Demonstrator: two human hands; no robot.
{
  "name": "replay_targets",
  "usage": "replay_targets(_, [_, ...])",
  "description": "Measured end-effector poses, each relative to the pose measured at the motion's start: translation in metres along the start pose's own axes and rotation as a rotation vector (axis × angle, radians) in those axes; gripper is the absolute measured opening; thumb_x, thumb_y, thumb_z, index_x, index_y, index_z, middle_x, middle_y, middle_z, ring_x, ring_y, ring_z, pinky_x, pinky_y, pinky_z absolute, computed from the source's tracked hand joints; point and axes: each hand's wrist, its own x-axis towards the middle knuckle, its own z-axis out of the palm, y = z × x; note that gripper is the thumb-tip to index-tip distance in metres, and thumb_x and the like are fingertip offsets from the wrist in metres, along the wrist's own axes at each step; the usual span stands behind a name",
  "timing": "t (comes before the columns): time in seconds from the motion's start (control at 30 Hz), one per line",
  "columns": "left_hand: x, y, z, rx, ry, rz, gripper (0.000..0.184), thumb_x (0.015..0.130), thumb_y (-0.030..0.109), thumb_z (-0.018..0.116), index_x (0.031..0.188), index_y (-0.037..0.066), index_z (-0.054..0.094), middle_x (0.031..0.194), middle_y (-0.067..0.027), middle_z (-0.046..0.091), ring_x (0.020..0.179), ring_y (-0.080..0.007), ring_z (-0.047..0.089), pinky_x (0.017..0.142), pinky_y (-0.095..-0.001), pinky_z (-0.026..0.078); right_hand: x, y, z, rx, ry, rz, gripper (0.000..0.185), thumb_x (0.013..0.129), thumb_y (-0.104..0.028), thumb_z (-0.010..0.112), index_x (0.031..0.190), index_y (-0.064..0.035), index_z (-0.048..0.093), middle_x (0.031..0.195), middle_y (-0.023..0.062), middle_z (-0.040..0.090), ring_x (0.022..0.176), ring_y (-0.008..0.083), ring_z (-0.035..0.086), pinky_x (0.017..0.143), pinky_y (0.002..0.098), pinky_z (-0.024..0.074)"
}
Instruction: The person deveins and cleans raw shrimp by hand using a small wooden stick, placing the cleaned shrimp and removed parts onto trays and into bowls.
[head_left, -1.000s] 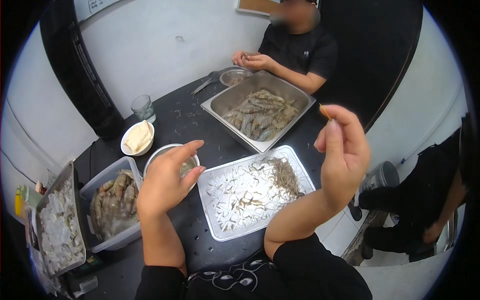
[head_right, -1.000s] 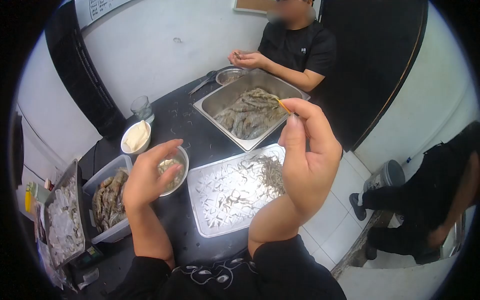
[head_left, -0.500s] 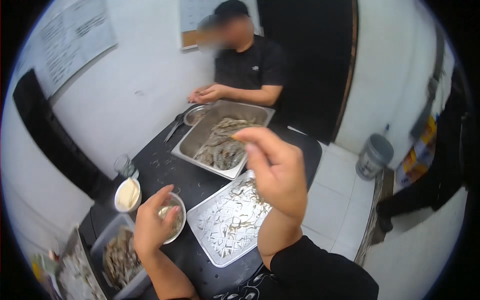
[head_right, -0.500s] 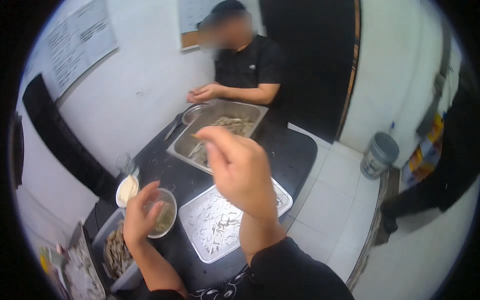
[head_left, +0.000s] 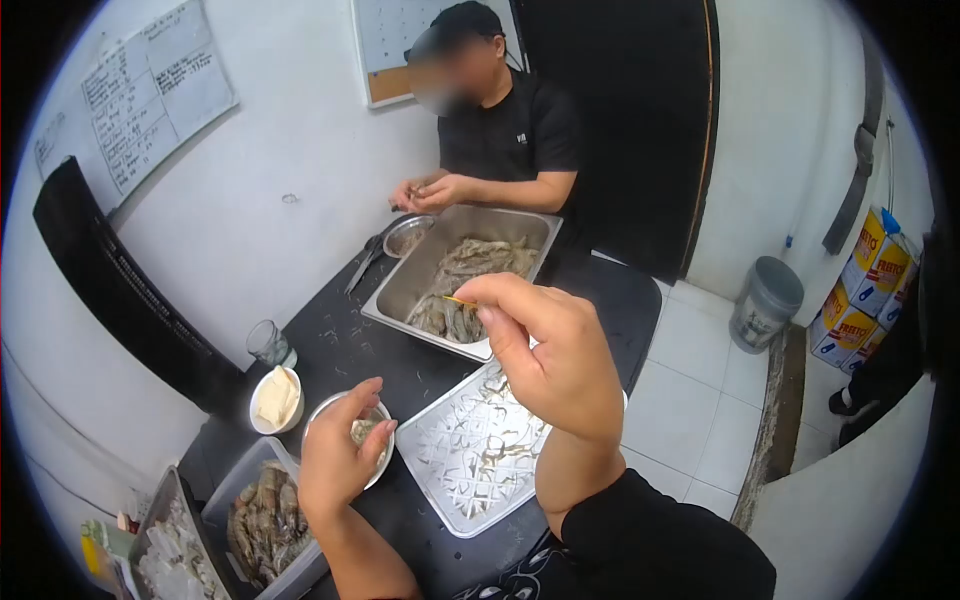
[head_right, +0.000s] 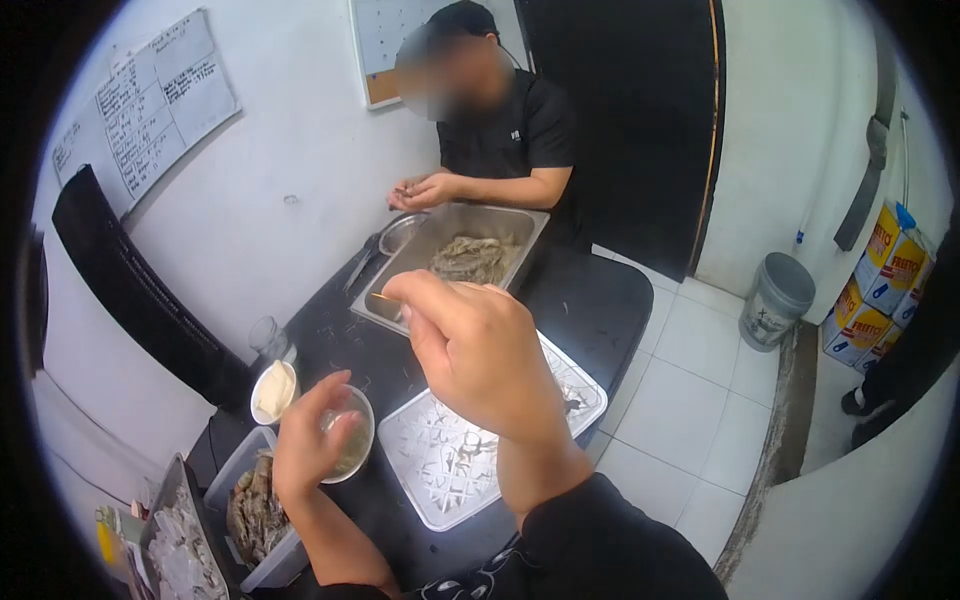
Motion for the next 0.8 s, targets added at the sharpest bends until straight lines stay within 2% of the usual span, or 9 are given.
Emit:
replay_targets(0.23, [0.000,0.001,0.001,-0.055,-0.013,0.004,0.049,0.074,0.011,0.076,0.120,0.005,0.061,0.096,-0.0158,0.068,0.087,-0.0281,0.066,0.078,-0.0366,0.051,-0.001,0.000,0.001,0.020,-0.040,0.001,0.018,0.085,0.006,0.055,0.097,0.0001,0.066,0.066,0.0104,0.059,0.054,0.0140,0.053,0.053,0.0266,0.0401])
replay_targets(0.43, [0.000,-0.001,0.005,-0.054,-0.055,0.032,0.049,0.076,0.010,0.075,0.122,0.005,0.060,0.099,-0.0164,0.067,0.090,-0.0309,0.065,0.080,-0.0377,0.051,-0.004,0.001,-0.007,-0.072,-0.077,-0.014,0.020,0.084,0.007,0.054,0.098,0.0006,0.066,0.075,0.0114,0.063,0.060,0.0112,0.055,0.057,0.0242,0.0414])
replay_targets(0.47, [0.000,0.000,0.005,-0.064,-0.060,0.038,0.049,0.076,0.010,0.075,0.122,0.005,0.060,0.099,-0.0164,0.067,0.090,-0.0311,0.065,0.080,-0.0379,0.051,-0.004,-0.002,-0.007,-0.053,-0.092,0.029,0.019,0.085,0.006,0.053,0.098,0.0013,0.066,0.076,0.0081,0.062,0.062,0.0083,0.053,0.058,0.0226,0.0406])
replay_targets(0.5, [0.000,0.001,0.003,-0.072,-0.061,0.040,0.049,0.076,0.011,0.075,0.122,0.005,0.060,0.100,-0.0165,0.067,0.090,-0.0313,0.065,0.080,-0.0380,0.051,-0.003,-0.002,-0.007,-0.076,-0.088,0.037,0.019,0.083,0.006,0.055,0.097,-0.0002,0.066,0.075,0.0102,0.063,0.063,0.0152,0.056,0.058,0.0265,0.0426])
replay_targets(0.53, [0.000,0.006,-0.001,-0.075,-0.107,-0.015,0.052,0.074,0.005,0.072,0.125,0.005,0.058,0.103,-0.0160,0.067,0.096,-0.0298,0.066,0.086,-0.0376,0.050,-0.003,-0.002,-0.007,-0.090,-0.089,0.046,0.018,0.082,0.005,0.057,0.096,-0.0018,0.066,0.075,0.0124,0.063,0.064,0.0221,0.060,0.059,0.0303,0.0446])
replay_targets(0.57, [0.001,0.005,0.000,-0.081,-0.094,0.008,0.050,0.076,0.007,0.072,0.124,0.005,0.058,0.104,-0.0170,0.067,0.096,-0.0317,0.065,0.085,-0.0384,0.050,-0.004,-0.001,-0.005,-0.096,-0.095,0.061,0.018,0.080,0.004,0.059,0.095,-0.0034,0.066,0.075,0.0145,0.064,0.065,0.0289,0.063,0.059,0.0341,0.0466])
replay_targets(0.67, [0.001,-0.001,0.002,-0.089,-0.104,0.027,0.044,0.081,0.014,0.070,0.123,0.005,0.059,0.107,-0.0200,0.065,0.099,-0.0383,0.062,0.085,-0.0417,0.049,-0.008,0.000,0.000,-0.019,-0.134,0.131,0.019,0.081,0.008,0.057,0.095,0.0005,0.066,0.077,0.0139,0.065,0.060,0.0187,0.060,0.058,0.0269,0.0442])
replay_targets(0.77, [0.000,-0.007,0.008,-0.062,-0.065,0.060,0.046,0.076,0.007,0.072,0.121,0.003,0.060,0.103,-0.0175,0.067,0.094,-0.0326,0.064,0.084,-0.0390,0.049,-0.006,-0.003,0.001,-0.002,-0.180,0.154,0.018,0.085,0.008,0.054,0.098,0.0013,0.065,0.075,0.0097,0.062,0.061,0.0117,0.055,0.058,0.0238,0.0417])
replay_targets(0.8, [0.000,-0.007,0.009,-0.054,-0.072,0.030,0.045,0.077,0.008,0.071,0.120,0.002,0.060,0.104,-0.0184,0.067,0.094,-0.0335,0.064,0.084,-0.0391,0.049,-0.006,-0.005,0.001,0.000,-0.196,0.161,0.019,0.086,0.008,0.053,0.099,0.0013,0.065,0.075,0.0079,0.061,0.062,0.0096,0.053,0.058,0.0229,0.0408])
